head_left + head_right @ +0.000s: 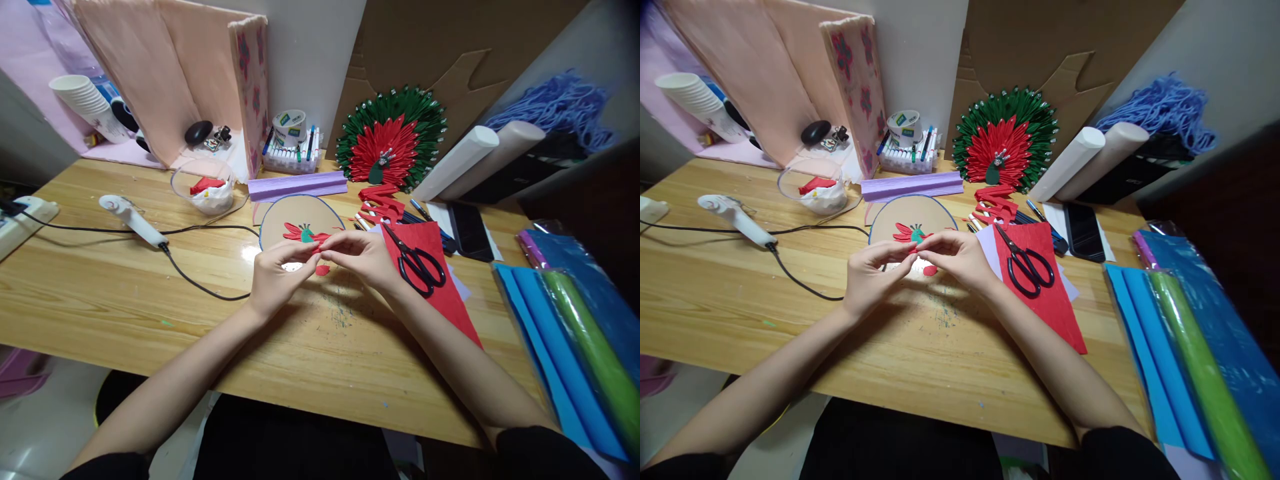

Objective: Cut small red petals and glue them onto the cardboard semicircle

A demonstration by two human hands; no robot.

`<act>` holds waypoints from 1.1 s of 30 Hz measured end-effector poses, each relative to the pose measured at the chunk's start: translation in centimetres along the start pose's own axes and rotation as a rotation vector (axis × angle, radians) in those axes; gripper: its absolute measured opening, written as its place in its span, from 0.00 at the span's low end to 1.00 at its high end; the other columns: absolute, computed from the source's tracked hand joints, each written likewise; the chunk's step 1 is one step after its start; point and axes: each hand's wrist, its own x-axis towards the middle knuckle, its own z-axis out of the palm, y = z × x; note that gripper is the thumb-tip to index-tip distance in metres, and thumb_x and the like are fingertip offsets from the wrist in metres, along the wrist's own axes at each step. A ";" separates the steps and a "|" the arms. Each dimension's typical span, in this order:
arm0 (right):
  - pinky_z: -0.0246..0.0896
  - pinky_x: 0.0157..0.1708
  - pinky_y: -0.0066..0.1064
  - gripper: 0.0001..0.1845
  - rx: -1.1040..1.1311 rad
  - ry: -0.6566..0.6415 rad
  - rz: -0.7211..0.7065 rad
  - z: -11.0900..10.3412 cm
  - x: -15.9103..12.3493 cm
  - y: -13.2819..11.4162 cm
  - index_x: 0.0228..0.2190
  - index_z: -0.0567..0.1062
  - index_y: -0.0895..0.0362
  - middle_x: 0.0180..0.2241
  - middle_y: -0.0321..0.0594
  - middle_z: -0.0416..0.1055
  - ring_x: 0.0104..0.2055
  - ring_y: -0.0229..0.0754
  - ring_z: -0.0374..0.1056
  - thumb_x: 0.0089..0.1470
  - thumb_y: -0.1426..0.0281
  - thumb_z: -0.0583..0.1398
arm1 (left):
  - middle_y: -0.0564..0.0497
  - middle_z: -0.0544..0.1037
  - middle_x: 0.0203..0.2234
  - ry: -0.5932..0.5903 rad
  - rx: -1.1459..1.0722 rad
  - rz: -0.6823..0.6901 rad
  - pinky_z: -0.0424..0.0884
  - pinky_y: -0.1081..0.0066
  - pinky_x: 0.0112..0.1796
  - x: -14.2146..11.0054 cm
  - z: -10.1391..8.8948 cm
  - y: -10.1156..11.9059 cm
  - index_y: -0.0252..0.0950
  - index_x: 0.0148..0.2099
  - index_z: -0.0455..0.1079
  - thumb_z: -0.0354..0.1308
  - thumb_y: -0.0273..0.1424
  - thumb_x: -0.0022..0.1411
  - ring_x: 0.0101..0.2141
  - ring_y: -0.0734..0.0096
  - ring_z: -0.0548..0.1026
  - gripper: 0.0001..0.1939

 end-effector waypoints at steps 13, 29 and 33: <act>0.71 0.37 0.32 0.09 0.038 -0.001 0.046 -0.1 0.1 0.1 0.28 0.78 0.57 0.29 0.38 0.76 0.32 0.38 0.73 0.40 0.69 0.68 | 0.48 0.80 0.32 0.021 0.035 0.039 0.74 0.72 0.33 0.0 -0.1 -0.2 0.37 0.38 0.77 0.60 0.28 0.54 0.31 0.72 0.76 0.08; 0.66 0.39 0.34 0.03 -0.157 -0.002 -0.216 0.4 -0.3 -0.6 0.30 0.75 0.55 0.32 0.38 0.71 0.37 0.39 0.68 0.50 0.70 0.63 | 0.49 0.80 0.30 0.046 -0.002 0.088 0.73 0.73 0.35 0.1 -0.2 0.1 0.37 0.36 0.77 0.61 0.24 0.53 0.32 0.74 0.76 0.08; 0.66 0.40 0.35 0.03 -0.154 0.014 -0.243 0.5 -0.4 -0.6 0.31 0.76 0.54 0.32 0.39 0.72 0.38 0.40 0.69 0.50 0.71 0.62 | 0.49 0.80 0.31 0.060 -0.017 0.065 0.74 0.72 0.35 0.0 -0.1 0.1 0.37 0.37 0.77 0.61 0.25 0.53 0.32 0.73 0.77 0.08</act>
